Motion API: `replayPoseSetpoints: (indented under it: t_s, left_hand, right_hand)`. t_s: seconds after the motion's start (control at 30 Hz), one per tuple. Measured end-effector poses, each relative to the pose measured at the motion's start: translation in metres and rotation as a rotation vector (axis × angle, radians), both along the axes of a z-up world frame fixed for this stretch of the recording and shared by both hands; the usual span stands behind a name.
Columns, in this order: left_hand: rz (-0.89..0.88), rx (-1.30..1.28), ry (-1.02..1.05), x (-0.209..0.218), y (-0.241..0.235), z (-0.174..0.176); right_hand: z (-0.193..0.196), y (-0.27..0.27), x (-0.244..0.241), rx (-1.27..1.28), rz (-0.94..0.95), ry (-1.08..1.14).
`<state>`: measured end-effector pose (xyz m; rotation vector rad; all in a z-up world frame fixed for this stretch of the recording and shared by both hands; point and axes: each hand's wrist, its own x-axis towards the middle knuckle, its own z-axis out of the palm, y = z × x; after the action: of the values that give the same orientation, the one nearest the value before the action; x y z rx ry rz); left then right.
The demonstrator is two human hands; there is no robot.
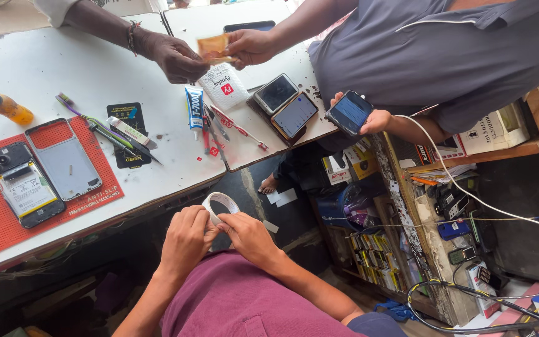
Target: The person reassembles a smartphone by aligning the screen assembly with the chassis and securing it. They then connect a charging cable to test the device and apply adhesive tape to the phone's frame.
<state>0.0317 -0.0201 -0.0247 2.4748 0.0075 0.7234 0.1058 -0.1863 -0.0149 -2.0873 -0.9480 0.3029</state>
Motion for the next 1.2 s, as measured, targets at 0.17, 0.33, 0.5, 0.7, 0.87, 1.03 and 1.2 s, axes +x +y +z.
replayPoseSetpoints:
  t_s: [0.17,0.33,0.5,0.7,0.87,1.03,1.2]
  left_hand:
    - [0.056,-0.267,0.058,-0.006,-0.004,0.006]
    - [0.154,-0.649,0.175,-0.011,-0.008,0.014]
    - [0.214,-0.664,0.124,-0.010,-0.023,0.014]
    - [0.196,-0.684,0.186,-0.011,-0.032,0.008]
    - [0.094,-0.497,0.152,-0.009,-0.038,0.001]
    - [0.066,-0.468,0.221,-0.013,-0.047,-0.008]
    - [0.004,-0.543,0.369,-0.034,-0.041,-0.024]
  right_hand:
    - [0.000,-0.001,0.001,0.017,-0.035,0.249]
    - [-0.001,-0.009,0.005,0.015,-0.059,0.463]
    - [-0.003,-0.014,-0.001,0.014,-0.060,0.408]
    - [-0.005,-0.023,-0.006,-0.001,-0.080,0.338]
    - [-0.013,-0.029,-0.011,0.011,-0.108,0.390]
    - [-0.022,-0.031,-0.020,0.071,-0.123,0.404]
    - [-0.044,-0.037,-0.036,-0.073,-0.157,0.772]
